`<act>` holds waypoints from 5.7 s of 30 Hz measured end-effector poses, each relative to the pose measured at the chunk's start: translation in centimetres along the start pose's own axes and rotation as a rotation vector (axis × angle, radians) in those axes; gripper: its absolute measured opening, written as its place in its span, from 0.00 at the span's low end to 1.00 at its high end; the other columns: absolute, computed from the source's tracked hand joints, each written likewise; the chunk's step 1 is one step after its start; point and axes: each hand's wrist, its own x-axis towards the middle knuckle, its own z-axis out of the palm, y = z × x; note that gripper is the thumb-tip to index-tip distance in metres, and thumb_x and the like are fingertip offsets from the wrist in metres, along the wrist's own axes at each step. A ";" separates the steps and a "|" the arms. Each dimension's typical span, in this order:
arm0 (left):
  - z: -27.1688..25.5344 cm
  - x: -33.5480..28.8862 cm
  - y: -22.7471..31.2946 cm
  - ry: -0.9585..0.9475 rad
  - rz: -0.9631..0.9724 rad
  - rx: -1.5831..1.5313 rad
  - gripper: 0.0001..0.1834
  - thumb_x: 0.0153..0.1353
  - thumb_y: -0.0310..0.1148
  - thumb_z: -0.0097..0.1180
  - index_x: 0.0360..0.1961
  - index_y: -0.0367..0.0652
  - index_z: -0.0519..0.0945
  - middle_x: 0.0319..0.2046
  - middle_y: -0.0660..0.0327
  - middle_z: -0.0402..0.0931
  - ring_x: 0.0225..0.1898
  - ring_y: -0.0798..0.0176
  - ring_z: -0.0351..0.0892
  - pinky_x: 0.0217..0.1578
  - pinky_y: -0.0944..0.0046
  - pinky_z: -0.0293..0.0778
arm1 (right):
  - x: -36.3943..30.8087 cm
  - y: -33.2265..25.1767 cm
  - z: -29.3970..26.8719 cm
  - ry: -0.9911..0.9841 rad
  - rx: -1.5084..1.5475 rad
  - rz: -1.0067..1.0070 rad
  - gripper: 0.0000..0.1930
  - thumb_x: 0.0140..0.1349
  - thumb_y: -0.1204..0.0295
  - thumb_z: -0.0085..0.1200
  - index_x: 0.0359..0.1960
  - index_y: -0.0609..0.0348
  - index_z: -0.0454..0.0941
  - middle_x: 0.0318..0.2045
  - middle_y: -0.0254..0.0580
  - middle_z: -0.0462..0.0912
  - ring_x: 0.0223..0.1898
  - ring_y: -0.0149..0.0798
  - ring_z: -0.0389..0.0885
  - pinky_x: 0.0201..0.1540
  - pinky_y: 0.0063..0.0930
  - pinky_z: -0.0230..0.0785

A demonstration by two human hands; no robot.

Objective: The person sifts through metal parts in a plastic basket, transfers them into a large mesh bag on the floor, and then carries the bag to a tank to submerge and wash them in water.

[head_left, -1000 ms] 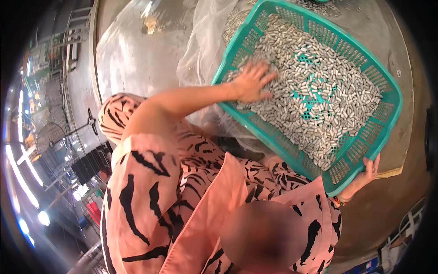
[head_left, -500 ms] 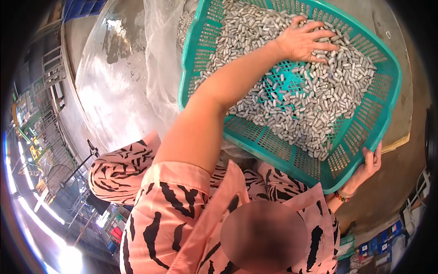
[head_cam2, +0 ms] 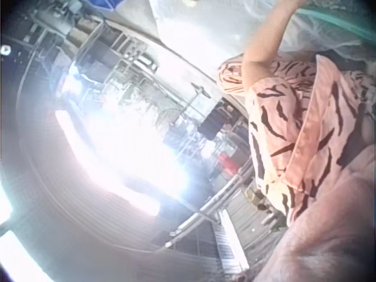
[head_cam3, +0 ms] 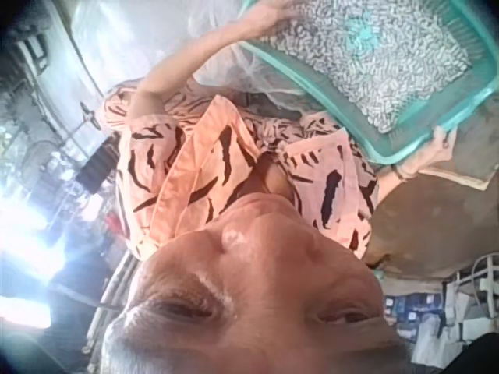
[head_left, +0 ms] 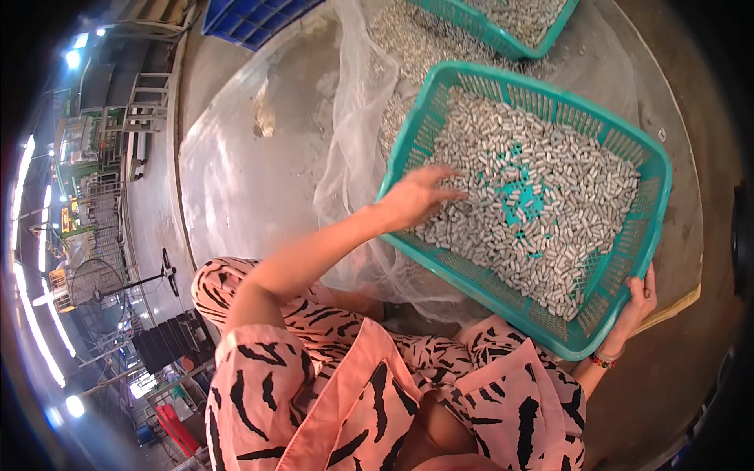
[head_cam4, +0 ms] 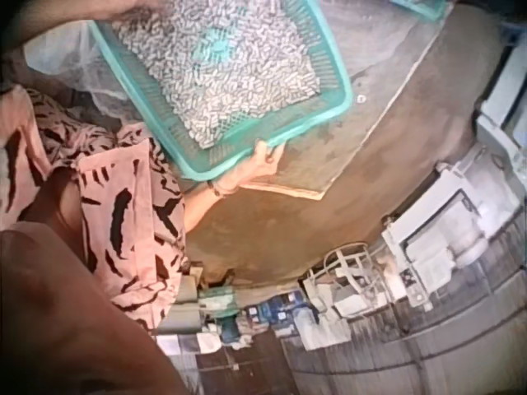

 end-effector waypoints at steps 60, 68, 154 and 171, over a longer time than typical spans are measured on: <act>-24.7 28.9 14.5 0.651 0.457 0.598 0.06 0.40 0.26 0.51 0.21 0.38 0.78 0.28 0.47 0.76 0.33 0.45 0.78 0.36 0.51 0.75 | 5.7 -18.3 3.4 -0.471 -0.197 -0.509 0.37 0.45 0.66 0.53 0.60 0.68 0.60 0.59 0.52 0.65 0.59 0.41 0.64 0.61 0.29 0.54; -12.6 28.9 8.1 0.704 0.414 0.305 0.30 0.47 0.31 0.58 0.55 0.51 0.67 0.53 0.48 0.59 0.54 0.44 0.59 0.56 0.49 0.58 | 7.4 -11.9 -3.6 -0.211 0.092 -0.172 0.37 0.39 0.78 0.46 0.60 0.69 0.61 0.53 0.48 0.71 0.50 0.36 0.73 0.53 0.27 0.65; -0.8 35.6 6.0 0.503 0.474 0.238 0.18 0.59 0.49 0.47 0.50 0.60 0.72 0.52 0.66 0.67 0.58 0.57 0.60 0.60 0.45 0.52 | 4.7 -5.7 -3.7 0.255 0.093 -0.003 0.27 0.38 0.88 0.41 0.47 0.75 0.73 0.27 0.35 0.76 0.19 0.21 0.63 0.21 0.12 0.51; 8.5 19.9 7.8 0.083 0.483 0.244 0.26 0.48 0.35 0.54 0.50 0.71 0.71 0.54 0.67 0.63 0.58 0.50 0.57 0.50 0.37 0.54 | 4.5 -5.0 -4.1 0.303 0.086 0.061 0.29 0.38 0.89 0.39 0.48 0.76 0.71 0.31 0.38 0.77 0.22 0.22 0.65 0.22 0.11 0.53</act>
